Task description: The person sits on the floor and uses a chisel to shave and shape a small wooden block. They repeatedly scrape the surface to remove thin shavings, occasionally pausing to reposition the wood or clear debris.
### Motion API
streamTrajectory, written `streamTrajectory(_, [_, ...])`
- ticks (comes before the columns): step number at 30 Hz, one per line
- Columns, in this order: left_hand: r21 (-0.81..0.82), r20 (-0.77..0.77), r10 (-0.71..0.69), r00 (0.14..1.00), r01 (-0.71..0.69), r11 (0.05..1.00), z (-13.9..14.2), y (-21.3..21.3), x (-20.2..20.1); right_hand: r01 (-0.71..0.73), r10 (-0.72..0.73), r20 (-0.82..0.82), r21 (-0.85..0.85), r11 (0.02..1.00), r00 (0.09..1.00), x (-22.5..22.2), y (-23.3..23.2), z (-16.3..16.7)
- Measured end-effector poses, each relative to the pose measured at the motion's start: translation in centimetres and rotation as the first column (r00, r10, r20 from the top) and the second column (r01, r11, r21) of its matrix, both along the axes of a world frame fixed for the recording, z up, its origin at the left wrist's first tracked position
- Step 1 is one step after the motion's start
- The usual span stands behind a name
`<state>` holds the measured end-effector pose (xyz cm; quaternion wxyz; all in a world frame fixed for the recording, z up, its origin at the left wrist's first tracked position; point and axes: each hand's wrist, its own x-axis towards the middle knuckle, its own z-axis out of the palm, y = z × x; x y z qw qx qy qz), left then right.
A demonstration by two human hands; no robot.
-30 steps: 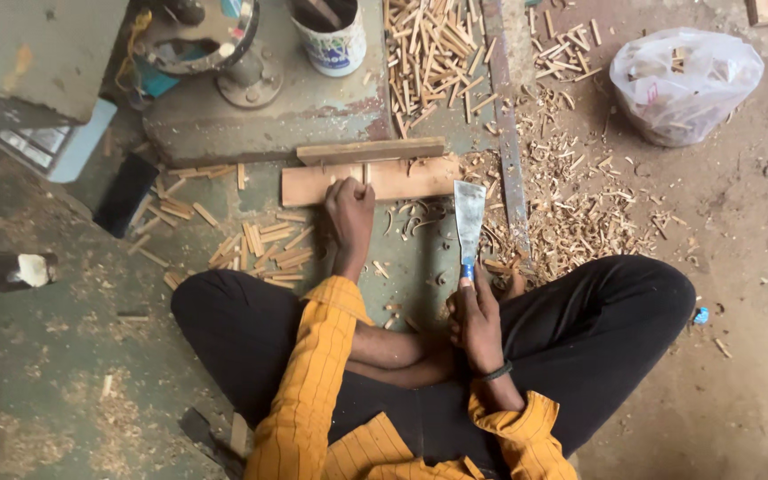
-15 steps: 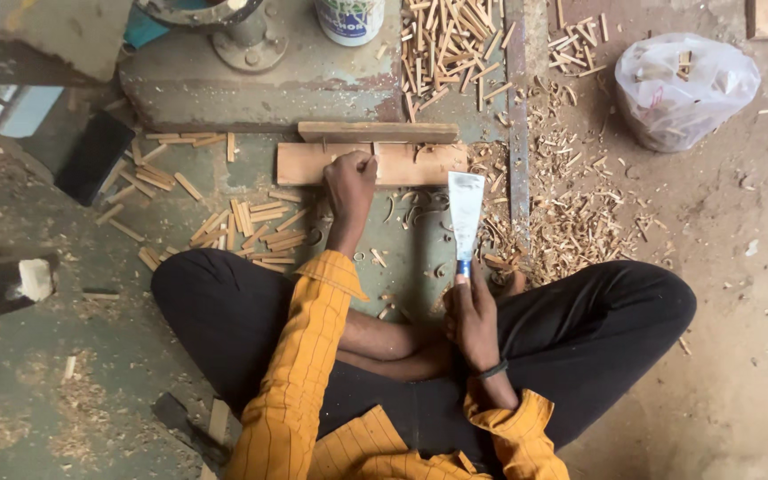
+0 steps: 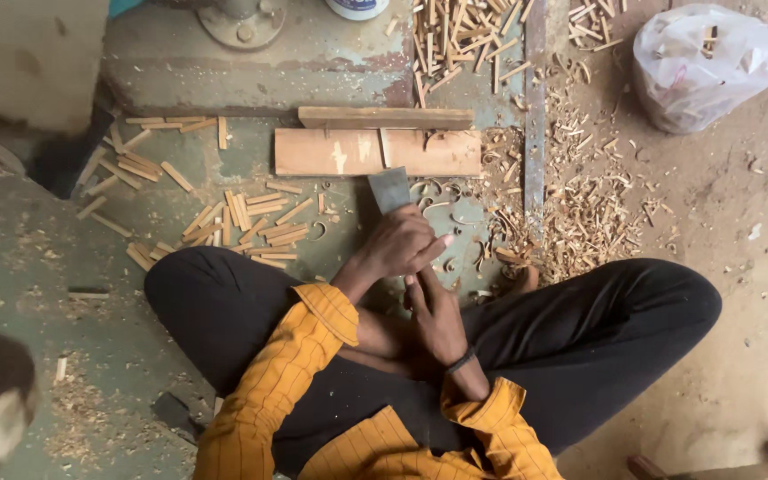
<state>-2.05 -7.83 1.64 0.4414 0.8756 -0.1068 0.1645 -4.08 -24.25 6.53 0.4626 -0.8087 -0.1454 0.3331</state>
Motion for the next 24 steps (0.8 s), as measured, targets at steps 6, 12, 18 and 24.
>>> streamTrajectory(6, [0.03, -0.106, -0.001, 0.994, 0.005, 1.0, -1.3, 0.6, -0.1, 0.002, -0.001, 0.01, -0.009, 1.0, 1.0, -0.3, 0.8, -0.6])
streamTrajectory(12, [0.093, -0.081, 0.045, 0.996, -0.037, 0.995, -2.7, 0.7, 0.2, 0.013, -0.013, -0.004, -0.043, 0.999, 1.0, -0.6, 1.8, -0.6])
streamTrajectory(18, [0.163, -0.224, 0.004, 0.975, 0.033, 0.986, -4.0, 2.0, 1.3, 0.065, -0.066, -0.022, -0.076, 0.995, 0.998, -0.2, 4.0, -1.2])
streamTrajectory(24, [0.335, -0.226, 0.063, 0.972, 0.017, 0.942, -4.1, 4.9, 3.6, 0.132, -0.143, -0.134, -0.091, 0.987, 0.981, 1.1, 6.4, -2.6])
